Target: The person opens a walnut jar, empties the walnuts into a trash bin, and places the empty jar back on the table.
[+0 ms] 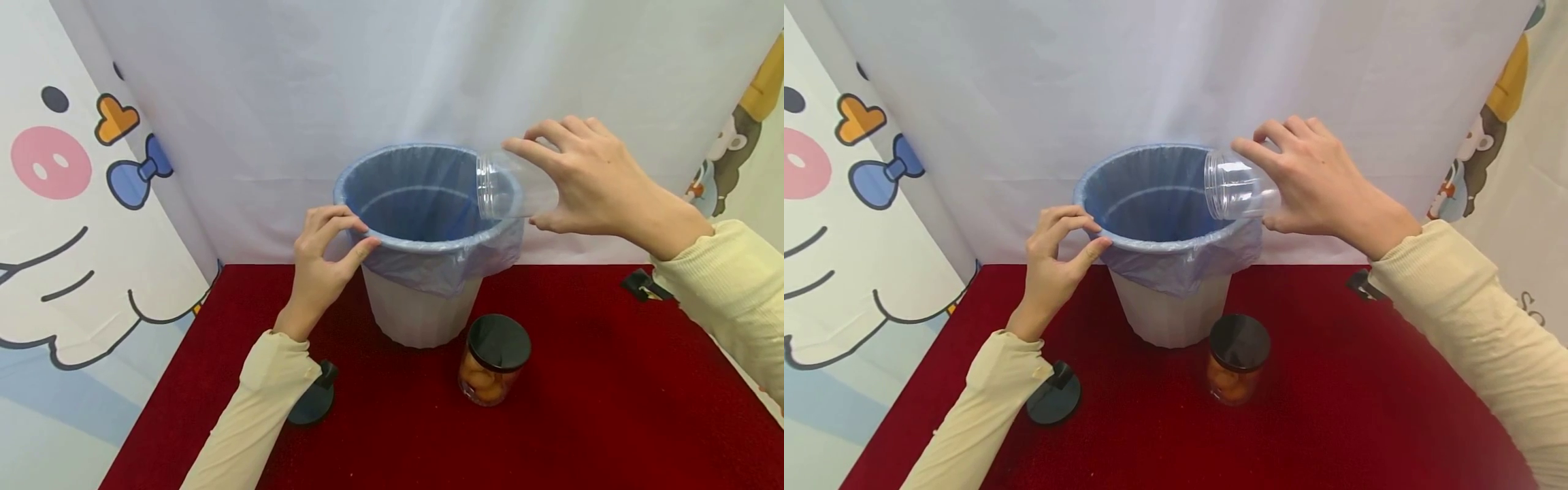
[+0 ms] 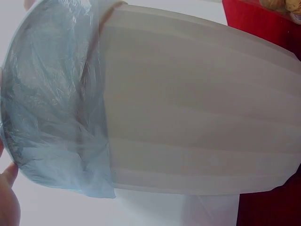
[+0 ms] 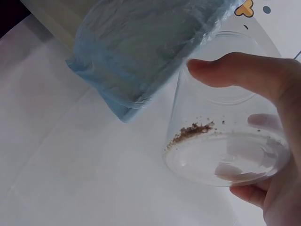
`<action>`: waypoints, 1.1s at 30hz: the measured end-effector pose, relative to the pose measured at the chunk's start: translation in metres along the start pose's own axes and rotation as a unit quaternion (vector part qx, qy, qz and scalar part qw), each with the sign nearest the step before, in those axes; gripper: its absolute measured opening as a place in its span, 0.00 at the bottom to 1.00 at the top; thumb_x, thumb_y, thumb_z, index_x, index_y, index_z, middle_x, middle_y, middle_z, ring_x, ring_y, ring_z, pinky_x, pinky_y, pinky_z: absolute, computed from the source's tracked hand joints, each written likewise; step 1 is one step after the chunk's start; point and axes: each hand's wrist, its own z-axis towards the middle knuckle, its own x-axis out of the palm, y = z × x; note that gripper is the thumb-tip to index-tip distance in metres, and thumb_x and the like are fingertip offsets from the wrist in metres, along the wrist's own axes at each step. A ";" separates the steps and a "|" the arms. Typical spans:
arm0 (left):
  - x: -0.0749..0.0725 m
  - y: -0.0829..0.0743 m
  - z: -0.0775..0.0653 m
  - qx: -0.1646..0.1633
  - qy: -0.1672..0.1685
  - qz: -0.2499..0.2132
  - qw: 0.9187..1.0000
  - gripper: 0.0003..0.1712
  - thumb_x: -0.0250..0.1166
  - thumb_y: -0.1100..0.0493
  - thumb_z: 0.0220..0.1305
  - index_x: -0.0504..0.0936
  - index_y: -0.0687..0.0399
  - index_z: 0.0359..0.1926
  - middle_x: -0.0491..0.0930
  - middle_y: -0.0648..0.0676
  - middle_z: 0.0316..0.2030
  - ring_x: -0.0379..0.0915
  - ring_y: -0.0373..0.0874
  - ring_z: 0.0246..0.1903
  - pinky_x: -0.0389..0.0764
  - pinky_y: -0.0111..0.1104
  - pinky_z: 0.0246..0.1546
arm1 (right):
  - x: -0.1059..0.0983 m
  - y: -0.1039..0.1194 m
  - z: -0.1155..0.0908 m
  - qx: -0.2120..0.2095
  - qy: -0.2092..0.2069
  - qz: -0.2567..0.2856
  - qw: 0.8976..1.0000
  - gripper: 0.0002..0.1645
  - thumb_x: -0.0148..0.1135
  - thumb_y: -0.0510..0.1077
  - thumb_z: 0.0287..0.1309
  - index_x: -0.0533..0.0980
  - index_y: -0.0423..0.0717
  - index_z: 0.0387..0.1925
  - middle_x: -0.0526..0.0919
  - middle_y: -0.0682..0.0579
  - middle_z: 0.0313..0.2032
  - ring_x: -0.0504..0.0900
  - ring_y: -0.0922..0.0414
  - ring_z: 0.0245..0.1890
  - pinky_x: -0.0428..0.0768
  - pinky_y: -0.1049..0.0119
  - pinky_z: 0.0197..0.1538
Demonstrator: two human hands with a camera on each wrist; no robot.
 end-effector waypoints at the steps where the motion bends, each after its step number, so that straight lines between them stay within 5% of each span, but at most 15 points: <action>1: 0.000 0.000 0.000 -0.001 0.001 0.000 1.000 0.12 0.74 0.74 0.41 0.80 0.69 0.29 0.76 0.66 0.35 0.67 0.60 0.40 0.67 0.39 0.46 | 0.000 0.000 0.000 0.001 0.001 -0.003 1.000 0.50 0.72 0.45 0.19 0.70 0.44 0.57 0.73 0.39 0.45 0.70 0.41 0.38 0.69 0.45 0.40; 8: -0.002 0.001 -0.001 -0.007 -0.001 0.005 1.000 0.13 0.73 0.76 0.40 0.80 0.68 0.29 0.75 0.65 0.35 0.67 0.60 0.41 0.67 0.39 0.48 | -0.001 0.003 0.007 -0.009 0.013 -0.020 1.000 0.50 0.72 0.38 0.21 0.69 0.42 0.58 0.73 0.39 0.47 0.70 0.39 0.41 0.71 0.43 0.46; 17: 0.000 0.001 -0.001 -0.006 -0.001 -0.003 1.000 0.13 0.73 0.75 0.40 0.80 0.69 0.29 0.76 0.66 0.35 0.66 0.61 0.41 0.66 0.39 0.48 | 0.010 0.008 0.019 -0.071 -0.016 -0.072 0.995 0.44 0.56 0.23 0.23 0.71 0.38 0.55 0.74 0.34 0.48 0.68 0.34 0.50 0.69 0.43 0.54; 27: 0.000 -0.001 0.000 0.003 0.006 0.008 1.000 0.12 0.73 0.76 0.41 0.80 0.68 0.29 0.75 0.65 0.34 0.66 0.60 0.40 0.66 0.39 0.47 | 0.021 0.013 0.027 -0.106 0.012 -0.102 0.989 0.40 0.62 0.26 0.28 0.73 0.36 0.55 0.73 0.34 0.48 0.67 0.35 0.51 0.66 0.46 0.58; 33: 0.001 0.000 0.000 0.000 0.000 0.003 1.000 0.12 0.73 0.75 0.41 0.80 0.69 0.29 0.76 0.66 0.34 0.67 0.61 0.40 0.66 0.39 0.47 | 0.023 0.015 0.027 -0.096 0.028 -0.098 0.990 0.43 0.59 0.25 0.23 0.72 0.35 0.54 0.73 0.35 0.47 0.67 0.35 0.50 0.67 0.47 0.57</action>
